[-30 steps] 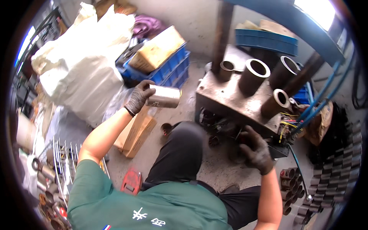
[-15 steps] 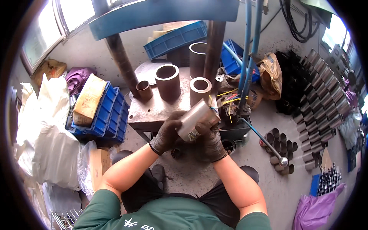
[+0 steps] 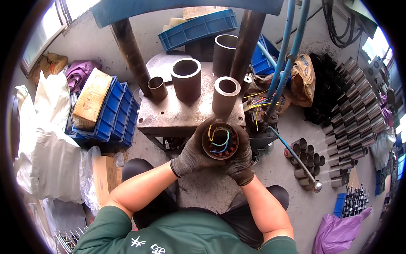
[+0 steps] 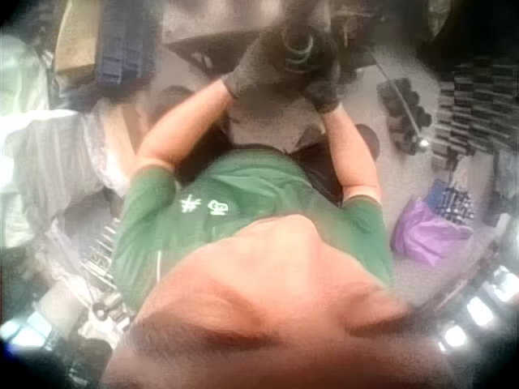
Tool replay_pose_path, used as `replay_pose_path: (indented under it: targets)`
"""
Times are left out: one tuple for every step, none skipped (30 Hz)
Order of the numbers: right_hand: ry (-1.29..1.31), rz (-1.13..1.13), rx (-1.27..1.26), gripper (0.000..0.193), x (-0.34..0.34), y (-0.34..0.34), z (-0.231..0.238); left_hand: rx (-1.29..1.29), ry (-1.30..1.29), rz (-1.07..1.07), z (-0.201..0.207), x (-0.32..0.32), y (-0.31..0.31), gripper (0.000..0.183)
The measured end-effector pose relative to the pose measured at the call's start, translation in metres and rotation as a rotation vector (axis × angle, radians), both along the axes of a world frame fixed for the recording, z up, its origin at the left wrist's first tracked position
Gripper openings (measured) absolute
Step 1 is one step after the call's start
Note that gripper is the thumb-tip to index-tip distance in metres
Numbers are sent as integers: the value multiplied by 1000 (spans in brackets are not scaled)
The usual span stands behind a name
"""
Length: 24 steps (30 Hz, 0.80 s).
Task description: The person disassembles motor components by pressing stators out of metal cylindrical casings with a hydraulic press machine. They pull the separated stators and casings apart by hand, sort them onto the floor, and fetch more casings from a wire basket.
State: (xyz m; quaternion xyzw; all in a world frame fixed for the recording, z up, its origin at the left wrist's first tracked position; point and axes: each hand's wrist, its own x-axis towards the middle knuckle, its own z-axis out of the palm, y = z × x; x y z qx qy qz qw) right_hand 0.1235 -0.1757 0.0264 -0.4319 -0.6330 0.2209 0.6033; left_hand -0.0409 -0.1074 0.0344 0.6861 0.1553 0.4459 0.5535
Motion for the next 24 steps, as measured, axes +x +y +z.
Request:
replay_pose_path:
  targets:
    - [-31, 8, 16, 102, -1, 2, 4, -11, -2, 6, 3, -2, 0, 128]
    - [-59, 21, 42, 102, -2, 2, 10, 31, 3, 12, 6, -5, 0, 128]
    - [-61, 26, 31, 102, -4, 3, 15, 73, 8, 17, 10, -7, -1, 127]
    - [-122, -22, 63, 101, -7, 2, 20, 7, -35, -33, 13, -7, -4, 124]
    - [-183, -69, 95, 100, -8, 2, 22, -3, -38, -30, 16, -9, -5, 124]
    - [-146, -35, 53, 104, -7, 1, 21, 124, -5, 37, 21, -11, -5, 120]
    - [-151, -34, 46, 104, -9, 1, 18, 253, 26, 103, 24, -12, -5, 117]
    - [-139, -112, 21, 101, -13, 0, 16, 295, -37, 163, 23, -9, -6, 106]
    - [-136, -151, 6, 100, -14, -1, 15, 289, -40, 164, 26, -11, -6, 106]
    - [-130, -187, -8, 98, -16, -1, 16, 371, -23, 209, 33, -15, -5, 107]
    - [-143, -153, 7, 96, -16, -1, 18, 454, -5, 255, 36, -17, -4, 107]
    - [-155, -119, 22, 94, -17, -1, 22, 450, -6, 258, 35, -19, -5, 107]
    - [-169, -85, 37, 92, -18, -1, 28, 420, -19, 245, 35, -20, -6, 107]
    - [-182, -50, 53, 90, -19, -1, 32, 391, -31, 232, 35, -21, -6, 106]
    - [-190, -31, 61, 89, -20, -1, 31, 389, -34, 236, 35, -23, -8, 106]
    - [-198, -12, 68, 88, -20, -1, 30, 284, -42, 204, 35, -23, -10, 107]
    - [98, 77, -158, 93, -21, -1, 21, 179, -52, 173, 35, -24, -11, 107]
    - [240, 130, -274, 96, -21, 1, 15, 179, -56, 177, 34, -24, -11, 107]
    - [391, 171, -385, 99, -22, 3, 10, 15, -104, 148, 35, -24, -10, 106]
    - [266, 148, -274, 103, -22, 7, 8, -147, -153, 118, 35, -25, -9, 105]
    - [142, 127, -161, 106, -22, 12, 5, -144, -158, 126, 38, -25, -8, 105]
    - [-62, 67, 29, 114, -20, 13, 6, -245, -138, 177, 42, -27, -5, 104]
    - [-68, 79, 34, 114, -18, 12, 8, -345, -120, 228, 46, -30, -2, 103]
    - [-139, 44, -3, 119, -16, 11, 12, -438, -313, 158, 38, -31, 4, 92]
